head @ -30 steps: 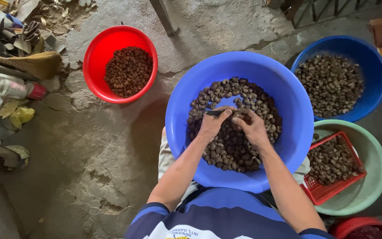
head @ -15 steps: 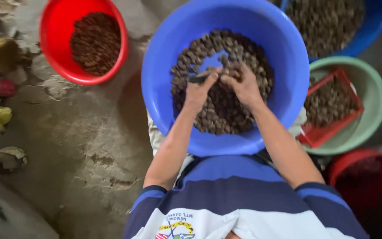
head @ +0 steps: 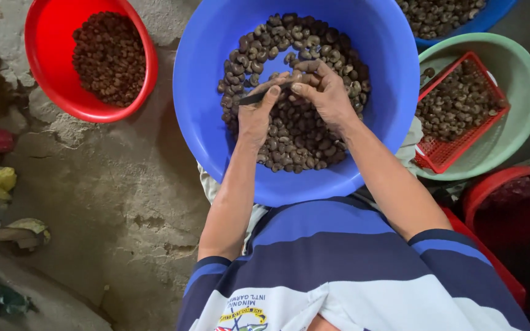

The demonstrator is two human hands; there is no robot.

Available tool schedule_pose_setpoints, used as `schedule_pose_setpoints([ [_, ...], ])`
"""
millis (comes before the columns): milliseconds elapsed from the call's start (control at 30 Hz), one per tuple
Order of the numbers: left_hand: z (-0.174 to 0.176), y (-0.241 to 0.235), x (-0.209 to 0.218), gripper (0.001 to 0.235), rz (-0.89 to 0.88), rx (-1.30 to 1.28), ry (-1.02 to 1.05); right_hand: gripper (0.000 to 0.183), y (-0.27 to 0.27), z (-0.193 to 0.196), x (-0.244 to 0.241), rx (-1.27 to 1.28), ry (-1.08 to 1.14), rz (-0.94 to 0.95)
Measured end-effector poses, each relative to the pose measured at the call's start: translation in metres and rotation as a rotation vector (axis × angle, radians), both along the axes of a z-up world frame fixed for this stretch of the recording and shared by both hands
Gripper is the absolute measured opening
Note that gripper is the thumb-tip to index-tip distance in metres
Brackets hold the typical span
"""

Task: A person is manually cleaning cashew nuts by scraping off the outer skin with a small handheld blade and sorting them into different plastic bowls.

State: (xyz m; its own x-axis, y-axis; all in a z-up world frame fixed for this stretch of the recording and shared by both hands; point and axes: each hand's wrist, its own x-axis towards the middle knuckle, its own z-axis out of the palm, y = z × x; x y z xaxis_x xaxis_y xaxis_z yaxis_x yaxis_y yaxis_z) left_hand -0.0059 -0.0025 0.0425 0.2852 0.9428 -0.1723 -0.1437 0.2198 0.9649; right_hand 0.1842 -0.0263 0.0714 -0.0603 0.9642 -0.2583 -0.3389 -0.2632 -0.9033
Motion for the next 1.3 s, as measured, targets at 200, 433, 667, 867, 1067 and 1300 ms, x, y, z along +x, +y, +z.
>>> schedule_pose_setpoints([
  [200,-0.013,0.001,0.000,0.038,0.080,-0.009,0.070,0.045,-0.001,-0.008,-0.003,-0.008,-0.148,-0.004],
  [433,-0.046,0.004,-0.001,0.029,0.143,-0.039,0.135,0.039,0.000,-0.018,-0.006,-0.001,-0.428,0.039],
  [667,-0.044,0.007,0.002,0.032,0.266,-0.165,0.091,0.022,-0.022,0.018,0.031,0.246,-0.493,-0.175],
  [867,-0.016,0.004,0.003,0.049,0.301,-0.239,0.174,0.029,-0.078,0.043,0.114,0.444,-0.659,-0.661],
  [1067,-0.036,0.012,0.001,0.036,0.439,-0.276,0.069,0.030,-0.162,-0.073,0.217,0.102,-0.760,-0.824],
  [1300,-0.013,0.017,-0.007,0.045,0.672,-0.346,0.023,0.024,-0.179,-0.081,0.218,0.150,-1.155,-0.841],
])
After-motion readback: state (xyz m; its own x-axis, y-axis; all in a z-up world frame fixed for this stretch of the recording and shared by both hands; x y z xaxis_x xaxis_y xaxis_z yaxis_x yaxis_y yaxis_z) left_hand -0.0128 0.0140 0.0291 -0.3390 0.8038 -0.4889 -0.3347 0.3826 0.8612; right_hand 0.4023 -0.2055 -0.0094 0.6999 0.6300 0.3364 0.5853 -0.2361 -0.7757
